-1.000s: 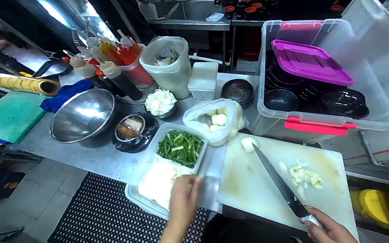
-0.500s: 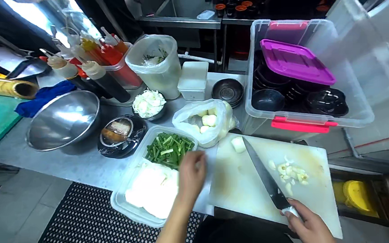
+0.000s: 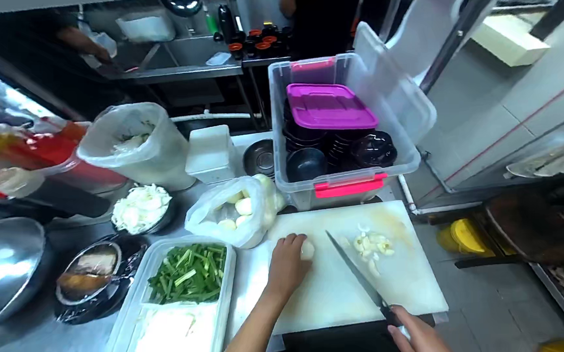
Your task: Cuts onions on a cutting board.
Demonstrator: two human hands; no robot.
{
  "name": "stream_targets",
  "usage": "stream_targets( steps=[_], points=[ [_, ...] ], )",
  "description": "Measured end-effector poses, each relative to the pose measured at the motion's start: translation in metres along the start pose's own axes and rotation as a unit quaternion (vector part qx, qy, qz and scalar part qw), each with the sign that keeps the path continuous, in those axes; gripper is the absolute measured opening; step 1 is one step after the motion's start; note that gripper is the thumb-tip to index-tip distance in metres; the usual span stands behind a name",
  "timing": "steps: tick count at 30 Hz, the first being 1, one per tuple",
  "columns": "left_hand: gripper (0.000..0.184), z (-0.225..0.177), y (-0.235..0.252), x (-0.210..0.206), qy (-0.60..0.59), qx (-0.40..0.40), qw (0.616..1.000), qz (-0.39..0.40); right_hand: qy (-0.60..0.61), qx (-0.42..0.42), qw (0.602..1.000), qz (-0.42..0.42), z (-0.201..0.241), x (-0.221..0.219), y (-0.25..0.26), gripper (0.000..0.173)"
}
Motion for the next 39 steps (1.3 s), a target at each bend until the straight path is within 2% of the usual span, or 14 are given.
stream_targets(
  steps=[6,11,14,22,24,27,30,36,39],
  points=[
    [0.078,-0.011,-0.056,-0.026,-0.071,0.017,0.997,-0.034,-0.084,-0.032,0.995,0.052,0.003,-0.019,0.013,0.039],
    [0.071,-0.006,-0.045,-0.03,-0.028,0.019,0.999,0.002,-0.093,-0.052,0.991,0.078,-0.002,-0.026,0.024,0.04],
    [0.066,-0.005,-0.041,-0.033,-0.059,0.025,0.998,0.021,-0.073,-0.054,0.994,0.068,-0.001,-0.024,0.026,0.042],
    [0.043,-0.005,-0.044,-0.022,-0.148,0.003,0.987,-0.063,-0.039,-0.045,0.998,0.022,-0.011,-0.015,0.015,0.04],
    [0.048,0.0,-0.039,-0.02,-0.171,0.017,0.984,-0.05,-0.034,-0.047,0.998,0.019,-0.015,-0.013,0.011,0.04],
    [0.058,0.001,-0.028,-0.025,-0.121,0.008,0.992,0.017,-0.035,-0.056,0.998,0.02,-0.021,-0.012,0.008,0.04],
    [0.05,0.001,-0.019,-0.033,-0.093,-0.003,0.994,0.061,-0.042,-0.058,0.997,0.022,-0.023,-0.013,0.009,0.04],
    [0.027,0.005,-0.002,-0.03,-0.152,0.068,0.982,0.085,-0.052,-0.037,0.998,0.021,-0.017,-0.015,0.013,0.039],
    [0.023,0.007,0.003,-0.029,-0.147,0.082,0.981,0.098,-0.05,-0.037,0.998,0.02,-0.016,-0.013,0.014,0.039]
  ],
)
Point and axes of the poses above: each hand's wrist, its own y-axis towards the middle knuckle, its own x-axis out of the back of the hand, z = x × y, the point moved 10 cm from there along y, towards the middle knuckle, and after that the axes turned 12 degrees about y, right-handed, at the moved point
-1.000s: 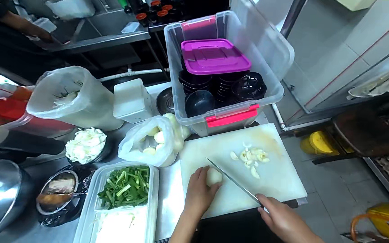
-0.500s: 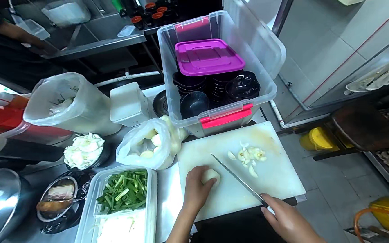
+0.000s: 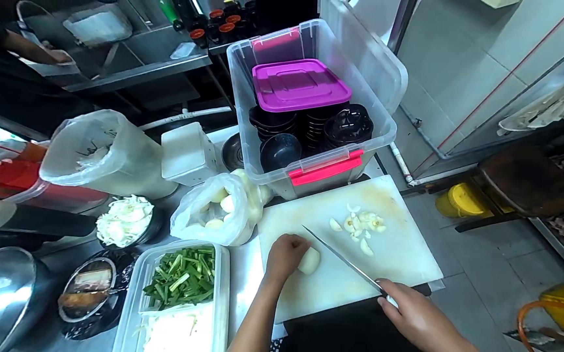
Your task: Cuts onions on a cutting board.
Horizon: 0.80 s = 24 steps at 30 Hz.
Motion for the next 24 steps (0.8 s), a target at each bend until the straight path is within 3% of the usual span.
stream_targets(
  steps=[13,20,24],
  points=[
    [0.041,0.012,0.003,0.015,-0.035,0.027,0.999,0.014,0.006,-0.013,1.0,-0.006,-0.01,0.002,-0.002,0.04],
    [0.024,0.011,-0.002,0.008,0.012,0.03,0.997,0.07,0.0,-0.014,1.0,0.006,-0.008,0.0,0.0,0.04],
    [0.024,0.012,-0.002,0.009,0.031,0.034,0.996,0.072,-0.001,-0.011,1.0,0.006,-0.008,0.001,0.0,0.04]
  ],
)
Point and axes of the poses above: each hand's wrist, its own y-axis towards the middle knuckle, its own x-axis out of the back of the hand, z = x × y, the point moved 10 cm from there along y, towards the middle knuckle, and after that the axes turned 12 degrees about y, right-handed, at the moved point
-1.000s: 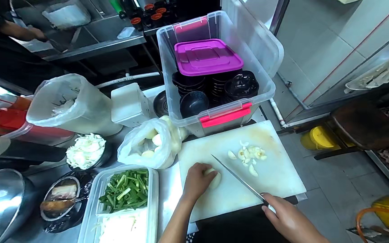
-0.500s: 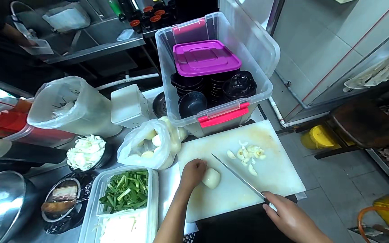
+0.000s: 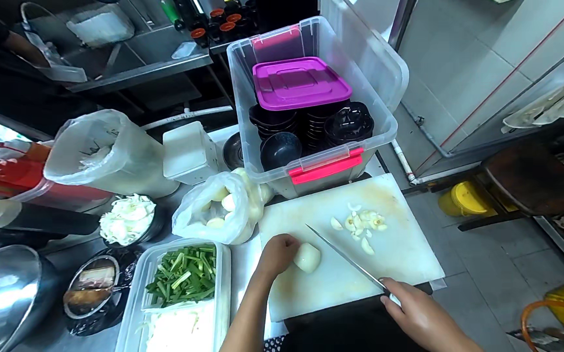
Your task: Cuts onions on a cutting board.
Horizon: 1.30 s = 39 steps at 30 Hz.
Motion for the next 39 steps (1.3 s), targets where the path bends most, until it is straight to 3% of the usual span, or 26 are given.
stream_targets(
  steps=[12,23,39],
  points=[
    [0.025,0.01,-0.004,0.006,-0.011,0.001,0.999,-0.045,-0.011,-0.002,1.0,0.01,-0.001,-0.002,0.001,0.04],
    [0.016,0.02,-0.009,0.003,-0.153,0.018,0.985,-0.081,-0.024,0.019,1.0,0.002,0.005,-0.001,0.006,0.038],
    [0.019,0.038,-0.02,0.001,-0.219,0.028,0.968,-0.12,-0.039,0.012,0.999,0.012,0.003,-0.003,0.007,0.038]
  ],
)
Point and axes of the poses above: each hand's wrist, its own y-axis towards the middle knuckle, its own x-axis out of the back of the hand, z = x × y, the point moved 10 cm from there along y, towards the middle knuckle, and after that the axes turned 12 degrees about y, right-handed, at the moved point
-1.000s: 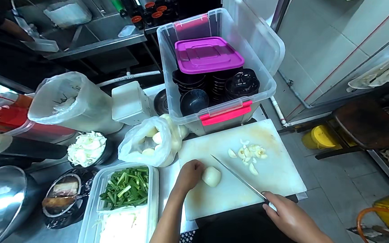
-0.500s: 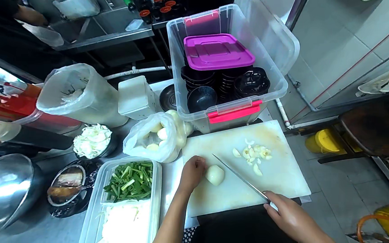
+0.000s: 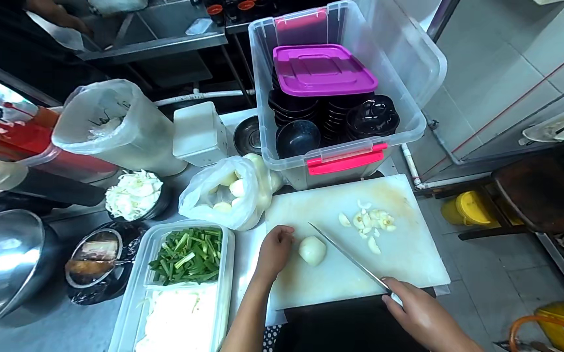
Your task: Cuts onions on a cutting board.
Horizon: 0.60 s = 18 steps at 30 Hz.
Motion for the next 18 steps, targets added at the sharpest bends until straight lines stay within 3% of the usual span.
stream_targets(
  steps=[10,18],
  points=[
    [0.019,-0.002,-0.013,0.003,-0.145,-0.009,0.989,0.018,0.002,0.013,1.0,0.0,0.005,0.0,0.001,0.038],
    [0.021,-0.01,-0.011,-0.006,-0.305,-0.014,0.951,0.045,-0.005,0.02,1.0,-0.01,0.006,0.002,0.0,0.038]
  ],
)
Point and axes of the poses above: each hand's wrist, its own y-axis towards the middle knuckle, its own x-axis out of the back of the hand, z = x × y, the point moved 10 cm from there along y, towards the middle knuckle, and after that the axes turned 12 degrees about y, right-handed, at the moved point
